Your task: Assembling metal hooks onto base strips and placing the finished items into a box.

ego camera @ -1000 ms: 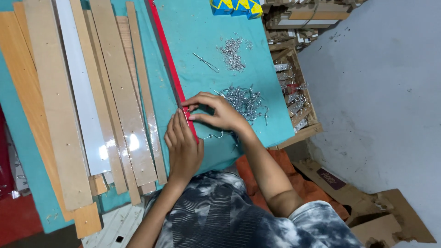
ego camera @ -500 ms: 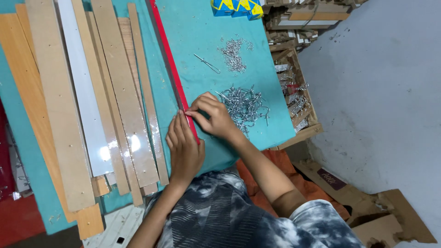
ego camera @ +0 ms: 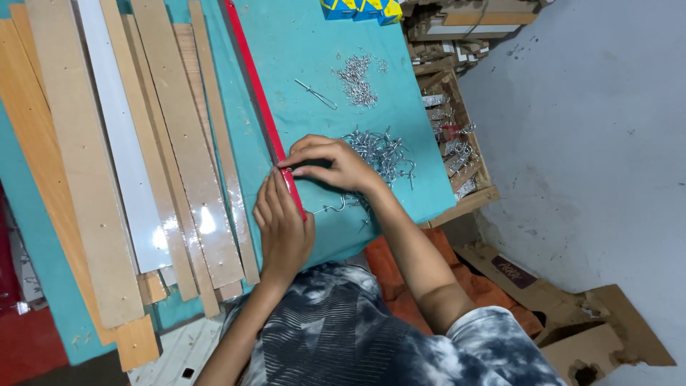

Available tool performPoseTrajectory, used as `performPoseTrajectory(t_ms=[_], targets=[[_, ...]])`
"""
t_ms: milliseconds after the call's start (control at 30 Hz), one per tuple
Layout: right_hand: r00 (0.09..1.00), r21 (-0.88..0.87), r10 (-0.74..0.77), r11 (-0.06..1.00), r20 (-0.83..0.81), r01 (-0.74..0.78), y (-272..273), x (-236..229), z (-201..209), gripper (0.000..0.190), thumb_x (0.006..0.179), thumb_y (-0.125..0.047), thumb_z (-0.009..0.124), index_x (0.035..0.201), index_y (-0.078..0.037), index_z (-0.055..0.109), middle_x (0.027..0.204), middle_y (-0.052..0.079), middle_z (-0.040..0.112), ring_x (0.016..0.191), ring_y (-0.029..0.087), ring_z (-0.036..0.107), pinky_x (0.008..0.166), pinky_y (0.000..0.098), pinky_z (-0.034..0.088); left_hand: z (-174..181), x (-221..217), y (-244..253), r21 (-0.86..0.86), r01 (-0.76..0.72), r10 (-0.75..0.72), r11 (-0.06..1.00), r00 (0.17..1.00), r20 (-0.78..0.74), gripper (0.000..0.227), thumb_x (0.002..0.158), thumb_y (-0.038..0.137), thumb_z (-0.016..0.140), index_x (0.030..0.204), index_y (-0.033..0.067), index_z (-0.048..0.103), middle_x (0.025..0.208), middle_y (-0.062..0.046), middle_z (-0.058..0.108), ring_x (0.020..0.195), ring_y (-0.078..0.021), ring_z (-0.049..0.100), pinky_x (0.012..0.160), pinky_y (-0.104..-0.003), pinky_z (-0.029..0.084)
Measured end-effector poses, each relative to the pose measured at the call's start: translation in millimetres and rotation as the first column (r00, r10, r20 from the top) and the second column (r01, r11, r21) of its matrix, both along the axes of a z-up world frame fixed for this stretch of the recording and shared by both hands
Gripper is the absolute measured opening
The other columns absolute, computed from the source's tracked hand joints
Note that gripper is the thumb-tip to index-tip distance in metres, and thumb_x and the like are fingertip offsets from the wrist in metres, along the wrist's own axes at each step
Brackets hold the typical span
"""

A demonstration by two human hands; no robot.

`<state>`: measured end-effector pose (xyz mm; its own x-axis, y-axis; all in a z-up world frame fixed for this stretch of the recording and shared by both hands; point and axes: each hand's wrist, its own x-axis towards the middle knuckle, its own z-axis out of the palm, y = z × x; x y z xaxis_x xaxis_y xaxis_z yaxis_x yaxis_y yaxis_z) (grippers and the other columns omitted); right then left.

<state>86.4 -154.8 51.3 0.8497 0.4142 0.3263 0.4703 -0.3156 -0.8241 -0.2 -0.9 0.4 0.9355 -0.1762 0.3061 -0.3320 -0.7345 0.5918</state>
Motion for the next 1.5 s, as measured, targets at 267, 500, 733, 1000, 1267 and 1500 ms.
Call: performPoseTrajectory(t_ms=[267, 500, 733, 1000, 1267, 1500], targets=[[0.991, -0.051, 0.130, 0.990, 0.036, -0.128, -7, 16, 1, 0.010, 0.091, -0.005, 0.080, 0.098, -0.011, 0.082, 0.099, 0.013, 0.076, 0.091, 0.032, 0.075, 0.086, 0.0424, 0.058, 6, 1, 1, 0.012, -0.005, 0.005, 1.000, 1.000, -0.012, 0.078, 0.081, 0.004, 0.053, 0.154, -0.0127, 0.031, 0.152, -0.028, 0.043, 0.144, -0.0429, 0.039, 0.110, -0.051, 0.034], [0.967, -0.139, -0.075, 0.984, 0.242, 0.112, 8, 1, -17, 0.004, 0.089, -0.013, 0.082, 0.089, -0.012, 0.078, 0.087, 0.005, 0.075, 0.079, 0.025, 0.073, 0.081, 0.0356, 0.056, 1, 1, 0, 0.006, -0.010, 0.010, 1.000, 1.000, -0.018, 0.081, 0.079, 0.005, 0.052, 0.156, -0.0113, 0.030, 0.153, -0.027, 0.041, 0.144, -0.0415, 0.038, 0.112, -0.050, 0.034], [0.876, -0.131, -0.459, 0.869, 0.149, 0.477, 25, -24, -51, 0.009, 0.085, -0.018, 0.080, 0.087, -0.017, 0.071, 0.070, -0.008, 0.065, 0.065, 0.013, 0.067, 0.072, 0.0305, 0.051, -3, 2, 2, -0.052, 0.028, -0.029, 0.998, 1.000, -0.009, 0.083, 0.079, 0.010, 0.052, 0.157, -0.0113, 0.029, 0.156, -0.027, 0.038, 0.145, -0.0419, 0.036, 0.111, -0.051, 0.032], [0.998, -0.100, -0.006, 0.995, 0.067, 0.013, -2, 8, 2, 0.009, 0.087, -0.011, 0.083, 0.096, -0.012, 0.080, 0.097, 0.011, 0.072, 0.089, 0.035, 0.072, 0.087, 0.0459, 0.056, -10, 2, -2, 0.005, -0.017, 0.017, 1.000, 1.000, 0.026, 0.082, 0.079, 0.004, 0.054, 0.156, -0.0104, 0.030, 0.154, -0.026, 0.041, 0.144, -0.0409, 0.038, 0.110, -0.050, 0.033], [0.932, -0.224, -0.084, 0.959, 0.353, 0.171, -7, 7, -23, 0.009, 0.089, -0.033, 0.083, 0.094, -0.026, 0.082, 0.101, 0.001, 0.049, 0.100, 0.028, 0.052, 0.096, 0.0375, 0.045, -14, 1, -2, 0.006, -0.030, 0.030, 1.000, 0.998, 0.059, 0.083, 0.077, 0.005, 0.054, 0.155, -0.0111, 0.031, 0.151, -0.026, 0.042, 0.143, -0.0409, 0.039, 0.111, -0.050, 0.034], [0.845, -0.178, -0.333, 0.882, 0.418, 0.436, 11, -10, -46, 0.019, 0.087, -0.040, 0.080, 0.083, -0.024, 0.072, 0.107, 0.000, 0.049, 0.117, 0.030, 0.047, 0.097, 0.0404, 0.034, -15, 2, 0, 0.006, 0.003, -0.003, 1.000, 0.998, 0.062, 0.083, 0.077, 0.008, 0.055, 0.155, -0.0116, 0.032, 0.153, -0.027, 0.041, 0.143, -0.0419, 0.038, 0.110, -0.050, 0.033]])
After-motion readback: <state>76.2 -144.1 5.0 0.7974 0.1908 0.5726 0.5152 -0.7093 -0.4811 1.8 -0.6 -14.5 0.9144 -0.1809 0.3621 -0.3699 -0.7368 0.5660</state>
